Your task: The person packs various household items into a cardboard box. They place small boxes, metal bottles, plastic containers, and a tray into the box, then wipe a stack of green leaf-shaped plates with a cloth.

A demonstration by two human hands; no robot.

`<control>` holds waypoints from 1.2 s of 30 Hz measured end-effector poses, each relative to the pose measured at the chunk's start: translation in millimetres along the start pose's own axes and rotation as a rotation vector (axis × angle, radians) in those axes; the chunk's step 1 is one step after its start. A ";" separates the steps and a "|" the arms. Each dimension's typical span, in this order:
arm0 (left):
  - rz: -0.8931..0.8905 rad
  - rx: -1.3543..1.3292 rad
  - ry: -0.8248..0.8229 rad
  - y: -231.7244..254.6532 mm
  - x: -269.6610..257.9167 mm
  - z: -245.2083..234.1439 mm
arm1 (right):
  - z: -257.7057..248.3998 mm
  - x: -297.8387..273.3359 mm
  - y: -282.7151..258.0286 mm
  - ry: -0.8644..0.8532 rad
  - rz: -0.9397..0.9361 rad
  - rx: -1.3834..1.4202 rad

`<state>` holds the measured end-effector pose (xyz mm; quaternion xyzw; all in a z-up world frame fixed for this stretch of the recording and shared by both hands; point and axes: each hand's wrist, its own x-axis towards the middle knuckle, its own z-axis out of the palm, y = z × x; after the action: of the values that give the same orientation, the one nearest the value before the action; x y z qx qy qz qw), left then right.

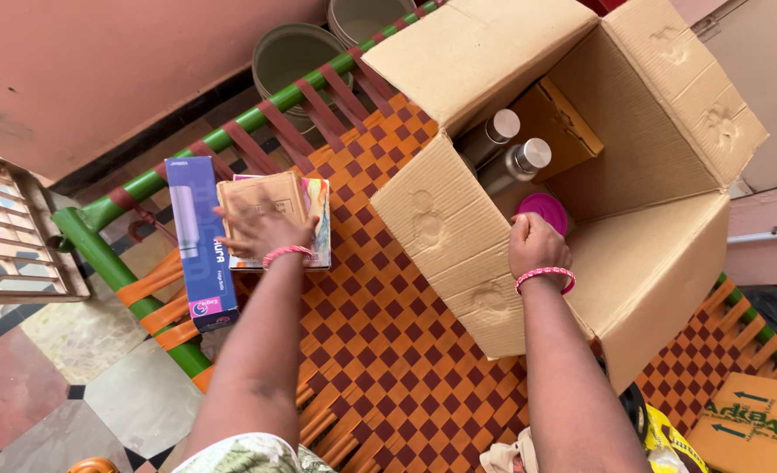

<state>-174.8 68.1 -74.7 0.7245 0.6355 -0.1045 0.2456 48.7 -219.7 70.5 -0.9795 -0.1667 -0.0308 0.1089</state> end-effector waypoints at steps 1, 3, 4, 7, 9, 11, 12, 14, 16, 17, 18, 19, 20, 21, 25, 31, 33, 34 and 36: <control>-0.045 -0.017 -0.002 -1.6 4.0 -5.2 | -0.1 0.6 0.5 0.009 -0.001 -0.006; -0.014 -0.021 -0.015 -4.2 9.0 -10.5 | 1.4 -0.2 0.6 0.020 -0.015 -0.009; -0.001 -0.023 -0.021 -6.4 10.0 -11.1 | 1.8 -0.7 0.7 0.024 -0.029 -0.006; 0.042 0.063 -0.029 -9.1 9.2 -10.3 | 0.9 0.3 -0.1 0.030 -0.038 0.001; 0.097 0.093 -0.036 -11.6 6.5 -8.2 | 0.7 1.2 -1.1 0.029 -0.031 -0.003; 0.155 0.158 -0.056 -13.6 1.9 -3.2 | 0.6 0.5 -0.7 0.023 -0.018 -0.020; 0.185 0.207 -0.070 -13.8 0.8 -1.1 | 0.6 0.2 -1.0 0.017 -0.013 -0.018; 0.234 0.246 -0.108 -14.2 1.5 2.9 | 0.1 -0.5 -2.1 0.007 -0.005 -0.017; 0.273 0.224 -0.154 -15.1 7.3 5.0 | -1.2 -1.5 -3.3 -0.005 0.016 -0.020; 0.255 0.099 -0.079 -17.2 12.4 4.5 | -1.9 -1.8 -3.8 -0.009 0.027 -0.022; 0.236 -0.025 -0.003 -21.2 20.7 1.5 | -2.1 -1.6 -4.5 -0.001 0.017 -0.013; 0.216 -0.150 0.074 -24.9 28.9 -1.3 | -1.8 -1.1 -5.1 0.008 0.008 -0.004; 0.165 -0.172 0.024 -30.7 36.9 -3.9 | -1.5 -2.5 -4.1 0.012 0.002 0.002; 0.113 -0.193 -0.024 -37.8 47.7 -9.1 | -0.7 -3.0 -3.1 0.018 -0.003 0.001; 0.140 -0.532 -0.271 -48.1 68.6 -15.7 | 1.5 0.3 0.0 0.051 -0.045 -0.015; 0.329 -0.394 -0.381 -29.3 45.5 10.6 | 1.8 0.9 0.4 0.039 -0.041 -0.024; 0.366 -0.328 -0.473 -15.3 20.8 35.0 | 1.6 0.5 0.6 0.040 -0.025 -0.020; 0.389 -0.344 -0.485 -9.1 4.5 50.5 | 2.6 0.4 -0.2 0.041 -0.032 -0.017; 0.435 -0.363 -0.487 4.6 -29.3 82.1 | 3.3 -1.0 -0.1 0.042 -0.041 -0.017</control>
<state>-162.1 2.2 -130.5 0.7412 0.3978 -0.1048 0.5304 47.8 -219.2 67.2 -0.9759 -0.1839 -0.0548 0.1034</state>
